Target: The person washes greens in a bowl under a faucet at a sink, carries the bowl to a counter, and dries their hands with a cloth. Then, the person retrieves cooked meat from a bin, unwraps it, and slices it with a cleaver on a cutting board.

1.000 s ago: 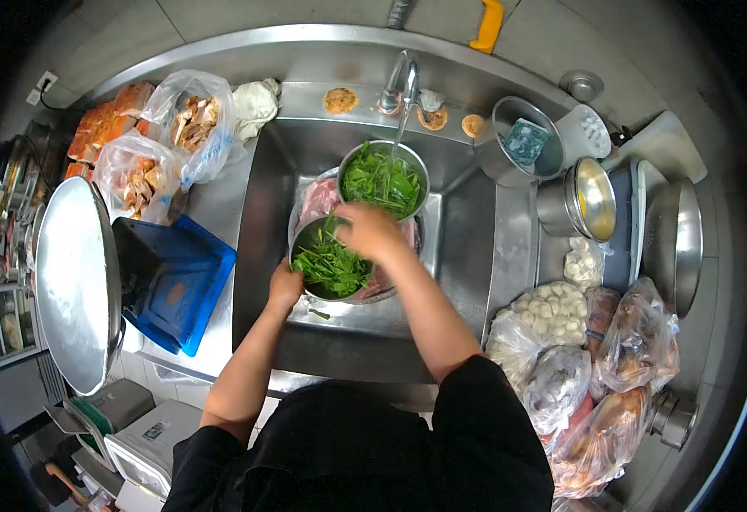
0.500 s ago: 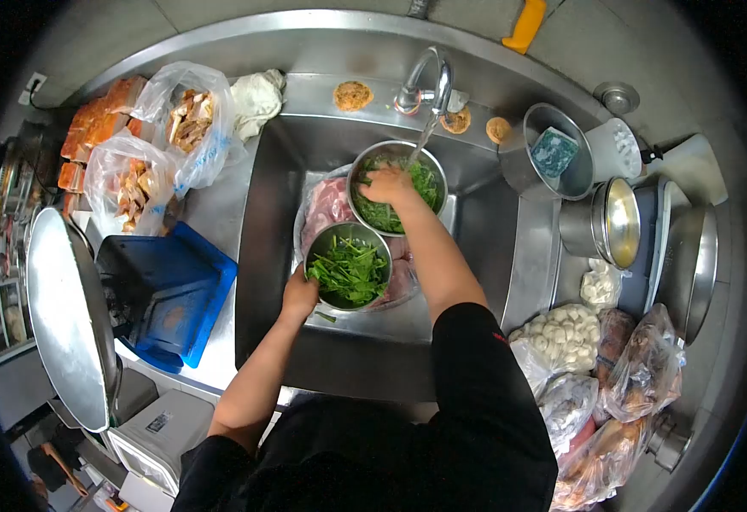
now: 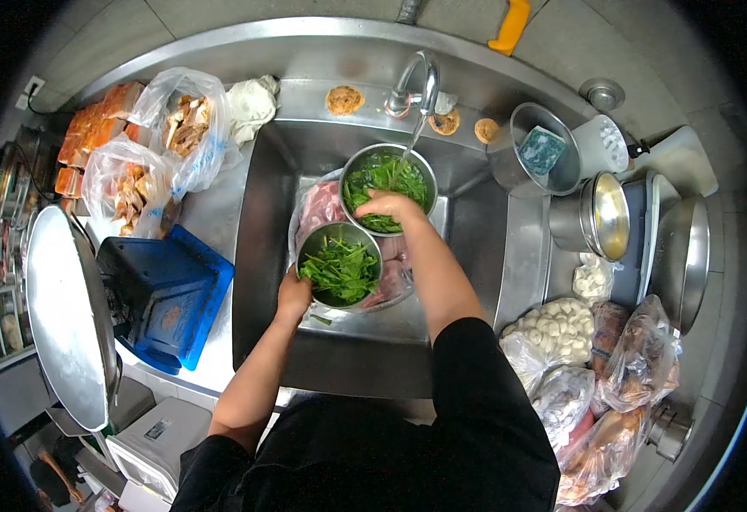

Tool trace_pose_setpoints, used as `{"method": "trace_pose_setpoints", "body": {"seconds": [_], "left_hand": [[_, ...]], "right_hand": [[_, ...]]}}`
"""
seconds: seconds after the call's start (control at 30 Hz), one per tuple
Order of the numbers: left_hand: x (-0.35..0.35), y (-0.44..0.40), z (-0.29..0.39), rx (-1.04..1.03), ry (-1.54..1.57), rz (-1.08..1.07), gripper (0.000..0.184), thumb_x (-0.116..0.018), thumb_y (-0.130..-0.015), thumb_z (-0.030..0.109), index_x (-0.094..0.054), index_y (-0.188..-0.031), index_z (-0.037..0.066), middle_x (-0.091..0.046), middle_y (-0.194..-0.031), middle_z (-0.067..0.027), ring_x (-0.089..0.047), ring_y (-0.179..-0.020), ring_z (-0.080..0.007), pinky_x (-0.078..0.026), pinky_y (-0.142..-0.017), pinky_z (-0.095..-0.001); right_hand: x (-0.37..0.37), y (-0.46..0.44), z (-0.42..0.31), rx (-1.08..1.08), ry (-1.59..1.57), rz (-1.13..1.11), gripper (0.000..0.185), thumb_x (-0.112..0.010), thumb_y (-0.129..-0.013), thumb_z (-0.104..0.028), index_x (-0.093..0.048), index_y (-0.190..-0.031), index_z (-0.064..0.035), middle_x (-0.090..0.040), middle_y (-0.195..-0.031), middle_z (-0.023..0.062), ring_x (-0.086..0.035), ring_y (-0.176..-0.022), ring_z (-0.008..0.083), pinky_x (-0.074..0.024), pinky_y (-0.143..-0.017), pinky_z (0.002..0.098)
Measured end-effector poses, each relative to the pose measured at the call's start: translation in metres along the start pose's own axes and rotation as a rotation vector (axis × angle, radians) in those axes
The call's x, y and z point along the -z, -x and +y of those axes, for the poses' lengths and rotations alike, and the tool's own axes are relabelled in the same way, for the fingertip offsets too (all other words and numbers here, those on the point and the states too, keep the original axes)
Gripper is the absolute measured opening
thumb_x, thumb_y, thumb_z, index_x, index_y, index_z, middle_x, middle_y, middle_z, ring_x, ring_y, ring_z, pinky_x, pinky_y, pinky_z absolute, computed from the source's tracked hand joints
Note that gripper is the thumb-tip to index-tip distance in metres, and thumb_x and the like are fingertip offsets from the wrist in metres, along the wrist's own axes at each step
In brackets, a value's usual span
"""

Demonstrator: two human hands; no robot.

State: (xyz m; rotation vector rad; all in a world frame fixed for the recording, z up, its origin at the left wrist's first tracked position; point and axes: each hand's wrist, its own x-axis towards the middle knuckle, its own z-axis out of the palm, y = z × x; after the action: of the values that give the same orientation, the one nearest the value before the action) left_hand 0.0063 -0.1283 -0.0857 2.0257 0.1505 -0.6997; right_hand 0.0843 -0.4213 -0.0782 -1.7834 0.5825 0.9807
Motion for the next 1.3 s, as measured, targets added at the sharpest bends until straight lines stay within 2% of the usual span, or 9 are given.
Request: {"method": "trace_pose_setpoints", "body": {"seconds": [0.2, 0.4, 0.47, 0.53, 0.57, 0.7, 0.83, 1.0, 1.3], "left_hand": [[0.003, 0.001, 0.001, -0.041, -0.032, 0.004, 0.047, -0.049, -0.084, 0.012, -0.052, -0.13, 0.003, -0.063, -0.114, -0.0253, -0.06, -0.109, -0.0388, -0.044, -0.095, -0.0412], [0.009, 0.002, -0.002, -0.024, -0.052, -0.006, 0.049, -0.05, -0.084, 0.013, -0.05, -0.132, 0.003, -0.063, -0.115, -0.0258, -0.059, -0.11, -0.04, -0.044, -0.095, -0.0424], [0.01, -0.001, -0.007, -0.057, -0.049, 0.007, 0.049, -0.05, -0.084, 0.013, -0.05, -0.132, 0.003, -0.062, -0.116, -0.026, -0.058, -0.11, -0.0405, -0.044, -0.095, -0.0427], [0.009, -0.004, -0.014, -0.082, -0.09, 0.038, 0.05, -0.05, -0.084, 0.013, -0.049, -0.133, 0.003, -0.062, -0.116, -0.0261, -0.058, -0.111, -0.0412, -0.044, -0.096, -0.043], [0.007, -0.007, -0.019, -0.09, -0.043, 0.03, 0.05, -0.05, -0.084, 0.014, -0.05, -0.132, 0.003, -0.061, -0.117, -0.0264, -0.057, -0.111, -0.0417, -0.044, -0.096, -0.0433], [0.008, -0.005, -0.013, -0.053, -0.016, 0.029, 0.041, -0.05, -0.086, 0.016, -0.056, -0.125, 0.003, -0.064, -0.113, -0.0239, -0.061, -0.108, -0.0374, -0.045, -0.092, -0.0406], [0.014, 0.013, 0.015, -0.06, -0.051, 0.053, 0.046, -0.049, -0.083, 0.014, -0.054, -0.128, 0.004, -0.064, -0.11, -0.0263, -0.062, -0.103, -0.0403, -0.047, -0.09, -0.0431], [0.011, 0.0, -0.005, -0.016, 0.044, 0.032, 0.043, -0.051, -0.083, 0.014, -0.057, -0.124, 0.004, -0.065, -0.106, -0.0267, -0.062, -0.102, -0.0411, -0.046, -0.09, -0.0445], [0.016, 0.009, -0.014, -0.027, -0.095, 0.021, 0.046, -0.052, -0.083, 0.015, -0.057, -0.128, 0.008, -0.063, -0.113, -0.026, -0.06, -0.108, -0.0402, -0.045, -0.094, -0.0435]], "right_hand": [[-0.004, -0.053, 0.03, 0.175, 0.117, 0.169, 0.099, -0.073, -0.072, -0.028, -0.019, -0.15, 0.0013, -0.035, -0.149, 0.0229, -0.037, -0.136, 0.0322, -0.033, -0.108, 0.0373], [0.006, -0.053, 0.033, 0.188, -0.532, 0.359, 0.093, -0.073, -0.075, -0.022, -0.022, -0.15, -0.0018, -0.04, -0.145, 0.0217, -0.049, -0.125, 0.0304, -0.0457, -0.098, 0.043], [0.018, -0.06, 0.041, 0.257, -0.555, 0.235, 0.082, -0.074, -0.076, -0.019, -0.033, -0.145, -0.003, -0.052, -0.133, 0.0197, -0.059, -0.111, 0.029, -0.0532, -0.086, 0.0425], [0.017, -0.058, 0.047, 0.174, -0.6, 0.493, 0.071, -0.073, -0.076, -0.018, -0.041, -0.137, -0.0021, -0.061, -0.118, 0.0172, -0.066, -0.097, 0.028, -0.0567, -0.078, 0.0399], [0.02, -0.056, 0.051, 0.322, -0.801, 0.246, 0.051, -0.073, -0.077, -0.019, -0.055, -0.122, -0.0024, -0.068, -0.101, 0.0133, -0.068, -0.083, 0.0248, -0.0584, -0.068, 0.0365], [-0.007, 0.029, 0.014, 0.277, -0.981, 0.118, 0.025, -0.069, -0.079, -0.02, -0.068, -0.098, -0.0033, -0.069, -0.087, 0.0092, -0.068, -0.078, 0.0207, -0.0573, -0.065, 0.0348], [-0.079, 0.056, 0.002, 0.499, -1.069, 0.33, 0.035, -0.068, -0.077, -0.017, -0.063, -0.108, -0.0022, -0.068, -0.097, 0.0081, -0.066, -0.083, 0.021, -0.0547, -0.075, 0.0337], [-0.153, 0.053, 0.021, 0.851, 0.015, 0.875, 0.043, -0.07, -0.076, -0.016, -0.057, -0.115, -0.0026, -0.06, -0.114, 0.0158, -0.057, -0.106, 0.0333, -0.0451, -0.093, 0.0401], [-0.183, 0.09, 0.001, 0.302, 0.768, 0.388, 0.065, -0.059, -0.085, -0.037, -0.041, -0.143, -0.0142, -0.028, -0.153, 0.0134, -0.033, -0.137, 0.0334, -0.0299, -0.108, 0.0496]]}}
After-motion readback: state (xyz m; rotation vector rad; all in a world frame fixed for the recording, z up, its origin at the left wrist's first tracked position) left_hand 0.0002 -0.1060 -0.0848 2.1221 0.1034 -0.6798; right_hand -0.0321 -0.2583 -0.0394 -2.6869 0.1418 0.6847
